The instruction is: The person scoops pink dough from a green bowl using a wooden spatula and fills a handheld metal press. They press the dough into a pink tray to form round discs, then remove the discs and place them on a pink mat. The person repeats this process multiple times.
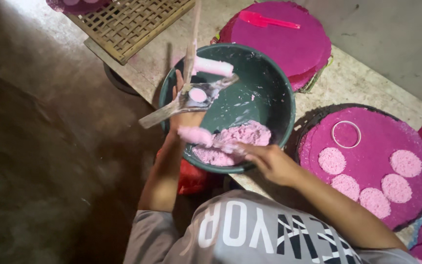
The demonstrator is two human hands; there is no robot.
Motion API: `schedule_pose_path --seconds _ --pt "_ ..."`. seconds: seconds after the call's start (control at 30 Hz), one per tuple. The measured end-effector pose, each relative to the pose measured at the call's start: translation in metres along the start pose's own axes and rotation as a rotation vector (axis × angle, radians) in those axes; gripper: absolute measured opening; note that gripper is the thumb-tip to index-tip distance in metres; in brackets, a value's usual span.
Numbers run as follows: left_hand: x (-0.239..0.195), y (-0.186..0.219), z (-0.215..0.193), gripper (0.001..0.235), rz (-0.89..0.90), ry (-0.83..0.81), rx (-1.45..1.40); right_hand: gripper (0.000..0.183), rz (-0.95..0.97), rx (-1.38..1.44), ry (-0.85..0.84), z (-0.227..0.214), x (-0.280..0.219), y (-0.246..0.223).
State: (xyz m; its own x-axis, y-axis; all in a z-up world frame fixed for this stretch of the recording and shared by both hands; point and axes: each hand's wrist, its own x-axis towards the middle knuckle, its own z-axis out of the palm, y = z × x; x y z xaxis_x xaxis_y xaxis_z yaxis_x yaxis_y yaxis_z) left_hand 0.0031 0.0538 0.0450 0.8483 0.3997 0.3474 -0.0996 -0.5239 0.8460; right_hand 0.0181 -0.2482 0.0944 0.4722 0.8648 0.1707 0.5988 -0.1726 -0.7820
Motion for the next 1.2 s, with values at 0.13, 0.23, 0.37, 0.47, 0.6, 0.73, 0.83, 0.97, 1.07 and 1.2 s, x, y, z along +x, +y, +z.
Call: schedule_pose_path --seconds 0.13,0.23,0.37,0.47,0.6,0.73,0.83,0.97,1.07,1.2 --pt "0.0 0.004 0.01 0.073 0.058 -0.025 -0.501 0.041 0.04 -0.041 0.331 -0.009 0.009 0.009" --pt "-0.006 0.016 0.006 0.08 -0.065 -0.003 -0.4 0.04 0.205 -0.117 0.24 -0.015 0.006 -0.005" --pt "0.007 0.038 -0.018 0.082 0.243 0.116 0.285 0.034 0.336 -0.228 0.067 -0.073 0.018 -0.054" --pt "0.004 0.044 -0.027 0.078 0.347 -0.087 0.488 0.037 0.517 -0.586 -0.233 -0.108 0.05 -0.087" --pt "-0.005 0.04 -0.003 0.081 0.123 -0.329 0.469 0.039 0.44 -1.025 -0.495 -0.066 0.088 -0.105" --pt "-0.016 0.015 0.015 0.06 0.379 -0.399 0.587 0.03 -0.282 -1.347 -0.365 -0.029 0.068 -0.11" --pt "-0.03 -0.005 -0.003 0.059 0.257 -0.346 0.52 0.029 -0.155 -1.259 -0.382 -0.054 0.051 -0.125" --pt "-0.015 -0.002 -0.016 0.062 0.145 -0.348 0.482 0.03 0.082 -1.193 -0.332 -0.09 0.052 -0.156" --pt "-0.015 0.006 -0.013 0.069 0.062 -0.454 0.502 0.029 -0.021 -1.236 -0.301 -0.067 0.073 -0.143" --pt "-0.015 0.003 -0.004 0.067 0.245 -0.39 0.45 0.02 -0.082 -1.27 -0.365 -0.02 0.098 -0.106"
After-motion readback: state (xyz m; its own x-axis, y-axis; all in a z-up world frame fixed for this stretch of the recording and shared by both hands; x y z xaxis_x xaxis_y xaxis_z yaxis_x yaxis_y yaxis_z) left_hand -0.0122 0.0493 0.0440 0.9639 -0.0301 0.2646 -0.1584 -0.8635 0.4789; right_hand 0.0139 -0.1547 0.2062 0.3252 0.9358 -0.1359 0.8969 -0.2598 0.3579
